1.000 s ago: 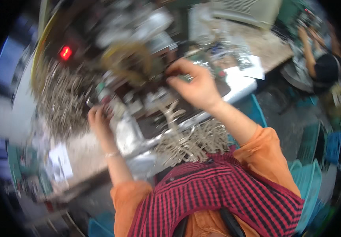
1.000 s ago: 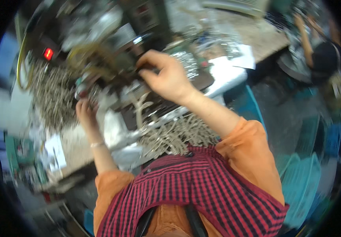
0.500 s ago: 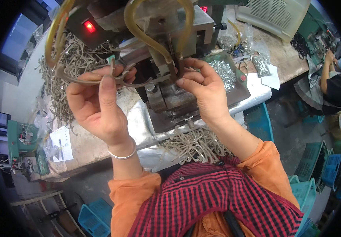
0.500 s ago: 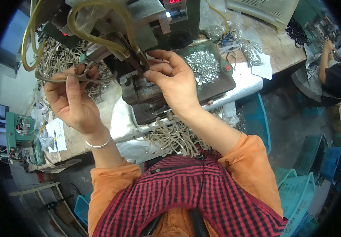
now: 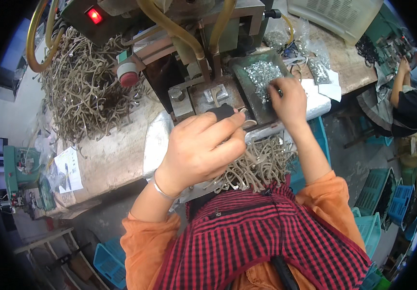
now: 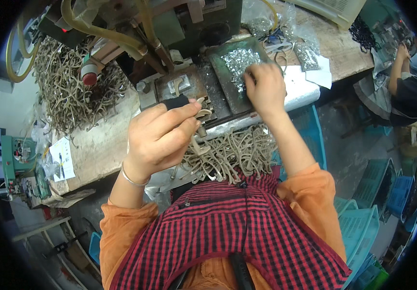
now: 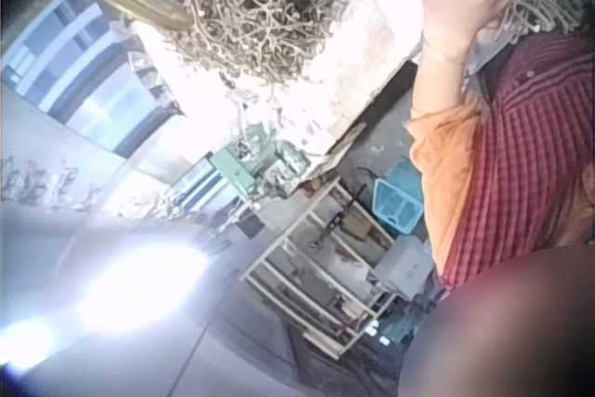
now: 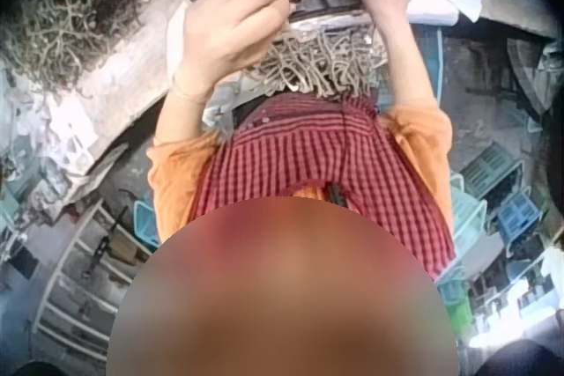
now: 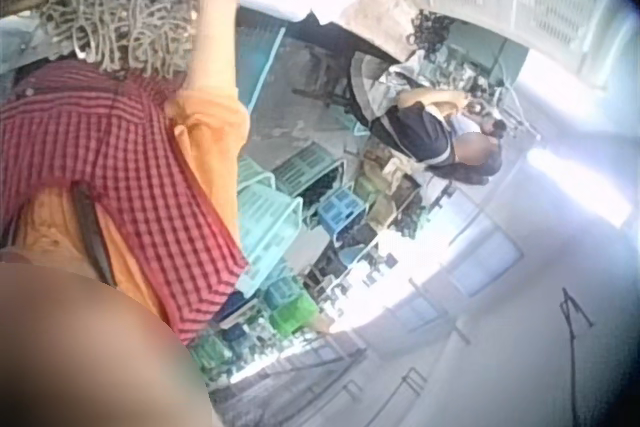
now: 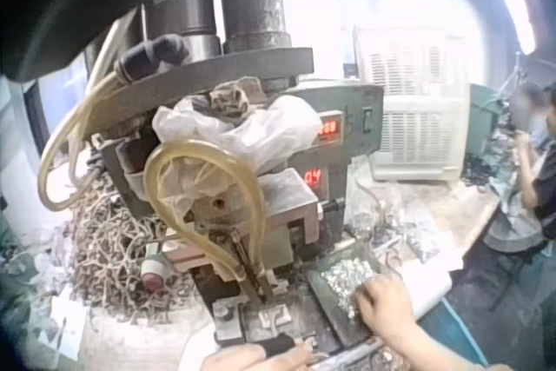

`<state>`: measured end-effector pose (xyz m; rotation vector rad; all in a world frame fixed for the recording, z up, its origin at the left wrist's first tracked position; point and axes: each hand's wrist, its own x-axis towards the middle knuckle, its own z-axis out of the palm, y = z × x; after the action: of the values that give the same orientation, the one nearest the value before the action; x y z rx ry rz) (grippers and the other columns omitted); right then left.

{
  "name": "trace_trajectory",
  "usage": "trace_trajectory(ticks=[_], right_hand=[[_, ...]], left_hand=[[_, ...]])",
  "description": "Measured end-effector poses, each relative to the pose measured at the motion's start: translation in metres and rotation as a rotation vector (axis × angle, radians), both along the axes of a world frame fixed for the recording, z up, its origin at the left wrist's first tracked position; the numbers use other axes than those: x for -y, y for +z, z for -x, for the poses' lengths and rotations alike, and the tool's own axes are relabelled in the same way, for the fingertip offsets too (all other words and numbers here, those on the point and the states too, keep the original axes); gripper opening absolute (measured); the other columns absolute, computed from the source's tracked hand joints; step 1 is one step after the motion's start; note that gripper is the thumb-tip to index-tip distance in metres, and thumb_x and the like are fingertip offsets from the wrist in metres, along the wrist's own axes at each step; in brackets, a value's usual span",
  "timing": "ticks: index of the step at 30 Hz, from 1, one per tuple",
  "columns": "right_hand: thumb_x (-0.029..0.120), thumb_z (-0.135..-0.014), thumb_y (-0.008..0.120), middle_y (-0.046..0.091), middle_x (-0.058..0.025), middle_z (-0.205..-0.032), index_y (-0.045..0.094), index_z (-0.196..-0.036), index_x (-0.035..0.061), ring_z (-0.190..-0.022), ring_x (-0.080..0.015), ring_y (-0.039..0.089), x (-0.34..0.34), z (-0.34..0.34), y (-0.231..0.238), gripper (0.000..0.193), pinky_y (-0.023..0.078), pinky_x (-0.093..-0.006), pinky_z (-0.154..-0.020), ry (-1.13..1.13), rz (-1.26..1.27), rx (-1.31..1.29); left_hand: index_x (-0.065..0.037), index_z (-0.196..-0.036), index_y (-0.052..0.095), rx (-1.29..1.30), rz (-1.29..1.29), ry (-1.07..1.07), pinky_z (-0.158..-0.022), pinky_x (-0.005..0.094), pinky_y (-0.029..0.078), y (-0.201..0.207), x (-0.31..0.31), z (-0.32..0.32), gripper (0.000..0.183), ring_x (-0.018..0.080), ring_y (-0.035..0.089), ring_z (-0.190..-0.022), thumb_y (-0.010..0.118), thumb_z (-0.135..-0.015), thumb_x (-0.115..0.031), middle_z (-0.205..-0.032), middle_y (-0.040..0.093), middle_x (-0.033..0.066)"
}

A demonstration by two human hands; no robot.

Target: The person repeatedly picks up small wire components and metallic beads, places them into a press machine, and removes the assembled units. The process is continuous and repetitive, with the person handling components one at a time.

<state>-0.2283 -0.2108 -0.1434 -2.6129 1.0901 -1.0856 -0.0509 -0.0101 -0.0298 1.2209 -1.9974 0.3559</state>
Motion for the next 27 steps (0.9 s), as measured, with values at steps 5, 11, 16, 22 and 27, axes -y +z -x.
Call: trace_trajectory(ticks=[5,11,16,22,27], right_hand=[[0.015,-0.079,0.075,0.065,-0.0081,-0.092,0.071,-0.088,0.0116,-0.095,-0.0319,0.062,0.008,-0.012,0.004,0.010,0.051,-0.0420,-0.076,0.074,0.043,0.057],[0.007,-0.073,0.069,0.064,-0.0078,-0.112,0.064,-0.101,0.0078,-0.113,-0.0291,0.059,0.028,-0.032,-0.006,0.028,0.053,-0.0425,-0.076,0.261,0.291,-0.185],[0.001,-0.083,0.066,0.072,-0.0146,-0.100,0.073,-0.100,0.0061,-0.097,-0.0344,0.067,0.026,-0.027,-0.009,0.020,0.053,-0.0416,-0.086,0.091,0.040,0.068],[0.005,-0.092,0.067,0.074,-0.0107,-0.100,0.073,-0.106,0.0009,-0.093,-0.0192,0.069,0.011,-0.006,0.004,0.016,0.051,-0.0306,-0.085,0.095,-0.222,0.224],[0.006,-0.089,0.071,0.074,-0.0137,-0.095,0.075,-0.102,0.0028,-0.094,-0.0227,0.071,0.003,-0.035,0.017,0.014,0.053,-0.0324,-0.085,0.149,-0.395,0.282]], left_hand=[[-0.006,-0.088,0.066,-0.023,-0.032,-0.017,-0.050,0.0285,0.047,0.000,0.003,-0.004,0.023,0.0201,0.064,-0.062,0.079,-0.070,0.000,-0.095,0.074,0.0105],[-0.005,-0.087,0.070,-0.039,-0.002,-0.012,-0.049,0.0288,0.047,0.000,0.002,-0.004,0.015,0.0186,0.064,-0.060,0.072,-0.074,0.001,-0.096,0.075,0.0119],[-0.008,-0.101,0.068,-0.179,0.163,0.195,-0.078,0.0336,0.057,-0.053,-0.028,0.008,0.020,0.0191,0.064,-0.073,0.069,-0.081,-0.006,-0.118,0.070,0.0093],[-0.005,-0.095,0.070,-0.105,0.233,0.885,-0.085,0.0388,0.049,-0.050,-0.049,-0.110,0.016,0.0291,0.064,-0.093,0.069,-0.080,0.001,-0.106,0.071,0.0095],[-0.010,-0.098,0.072,0.554,-0.397,0.981,-0.100,0.0465,0.046,-0.111,-0.003,-0.199,0.022,0.0312,0.059,-0.106,0.065,-0.077,-0.006,-0.123,0.064,0.0116]])
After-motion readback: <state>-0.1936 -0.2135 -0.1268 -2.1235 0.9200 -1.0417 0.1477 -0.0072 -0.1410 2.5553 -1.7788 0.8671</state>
